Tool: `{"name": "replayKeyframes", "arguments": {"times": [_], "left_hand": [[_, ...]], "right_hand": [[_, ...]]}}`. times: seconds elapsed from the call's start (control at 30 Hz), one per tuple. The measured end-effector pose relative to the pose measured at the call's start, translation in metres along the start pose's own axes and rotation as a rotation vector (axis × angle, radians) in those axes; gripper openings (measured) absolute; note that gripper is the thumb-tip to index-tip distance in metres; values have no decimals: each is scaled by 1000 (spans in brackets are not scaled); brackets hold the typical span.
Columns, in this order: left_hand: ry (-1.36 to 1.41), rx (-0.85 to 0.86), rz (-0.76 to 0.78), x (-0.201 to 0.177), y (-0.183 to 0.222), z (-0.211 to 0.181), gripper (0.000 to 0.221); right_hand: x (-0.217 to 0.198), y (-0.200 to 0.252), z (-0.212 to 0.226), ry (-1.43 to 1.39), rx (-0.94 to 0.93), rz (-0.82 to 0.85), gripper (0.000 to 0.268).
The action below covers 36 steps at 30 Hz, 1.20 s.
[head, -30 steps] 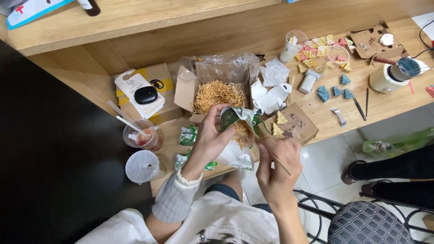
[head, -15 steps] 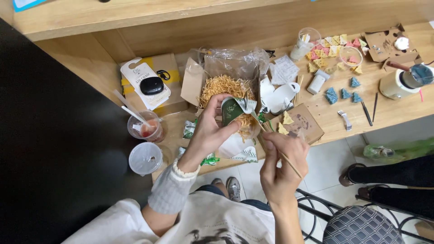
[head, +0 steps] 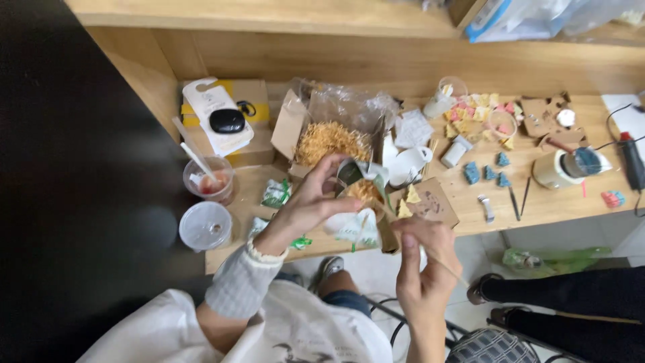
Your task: Packing small candles into decorative gift boxes.
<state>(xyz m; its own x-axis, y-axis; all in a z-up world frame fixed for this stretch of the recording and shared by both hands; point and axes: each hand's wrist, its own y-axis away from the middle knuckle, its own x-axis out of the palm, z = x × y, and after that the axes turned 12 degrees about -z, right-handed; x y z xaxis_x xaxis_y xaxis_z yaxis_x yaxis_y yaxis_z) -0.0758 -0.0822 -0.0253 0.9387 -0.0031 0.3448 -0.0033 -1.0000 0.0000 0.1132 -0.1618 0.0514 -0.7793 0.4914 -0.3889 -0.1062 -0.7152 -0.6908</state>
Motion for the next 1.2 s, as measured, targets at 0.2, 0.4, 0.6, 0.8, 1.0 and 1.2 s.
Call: {"name": "replayKeyframes", "arguments": {"times": [0.2,0.4,0.6,0.8,1.0,1.2], "left_hand": [[-142,-54,-71,12,9,-24,66],[-244,55,-96,12,13,-21,68],[-225,102,-52,5,1,-16,69],[-97,133,-121,1,5,-21,66],[-18,149,-102,8,5,-19,67],[-87,148,-87,7,10,-32,75]], "right_hand": [[-18,-3,12,12,-28,40,9],[-15,-12,24,116,-144,18,15],[-1,-15,12,216,-264,-13,16],[-18,4,7,-191,23,-192,14],[-6,5,-4,-37,42,-48,11],[3,28,-65,-587,476,-107,16]]}}
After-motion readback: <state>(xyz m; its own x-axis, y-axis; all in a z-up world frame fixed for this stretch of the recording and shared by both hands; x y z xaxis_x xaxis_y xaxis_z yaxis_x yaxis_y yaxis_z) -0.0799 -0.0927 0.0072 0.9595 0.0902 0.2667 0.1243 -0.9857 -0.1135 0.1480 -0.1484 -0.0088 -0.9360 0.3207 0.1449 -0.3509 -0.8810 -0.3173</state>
